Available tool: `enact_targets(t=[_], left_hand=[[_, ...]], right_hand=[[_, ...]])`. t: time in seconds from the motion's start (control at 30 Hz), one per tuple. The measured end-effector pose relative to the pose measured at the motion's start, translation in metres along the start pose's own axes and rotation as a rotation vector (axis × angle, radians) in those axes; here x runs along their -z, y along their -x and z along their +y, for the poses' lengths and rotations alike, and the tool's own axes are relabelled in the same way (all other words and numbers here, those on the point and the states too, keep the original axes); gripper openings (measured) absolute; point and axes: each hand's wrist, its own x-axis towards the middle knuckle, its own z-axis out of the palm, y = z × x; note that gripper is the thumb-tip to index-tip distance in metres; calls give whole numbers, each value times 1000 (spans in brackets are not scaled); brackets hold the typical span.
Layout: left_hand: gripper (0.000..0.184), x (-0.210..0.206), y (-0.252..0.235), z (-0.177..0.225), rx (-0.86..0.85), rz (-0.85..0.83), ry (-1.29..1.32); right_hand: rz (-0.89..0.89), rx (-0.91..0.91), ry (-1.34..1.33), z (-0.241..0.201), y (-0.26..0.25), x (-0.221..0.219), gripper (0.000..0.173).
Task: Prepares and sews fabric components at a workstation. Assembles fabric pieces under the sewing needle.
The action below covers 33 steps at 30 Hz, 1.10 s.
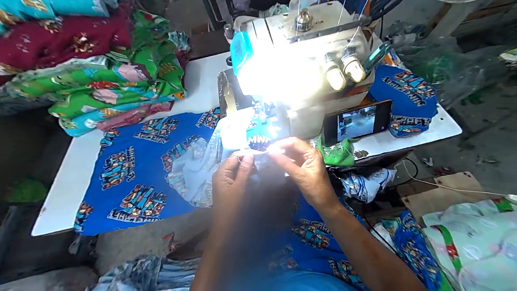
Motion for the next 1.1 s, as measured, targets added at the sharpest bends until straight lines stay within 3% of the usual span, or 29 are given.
enact_targets(t=[0.33,0.43,0.63,0.87,1.1], left_hand=[[11,5,-7,-7,-58,16,12],[13,7,-7,-3,22,9,1],[34,6,-6,0,205,-95,146],[5,-5,-7,-1,0,-52,-37],[11,-8,-6,-2,-55,-33,-45]], right_hand=[[-38,-47,-14,-3,5,-6,8],[-19,-49,-41,0,1,-3,11],[24,-94,-52,9,-1,1,11],[48,-91,18,7,1,-5,6],[70,-51,88,6,6,-7,6]])
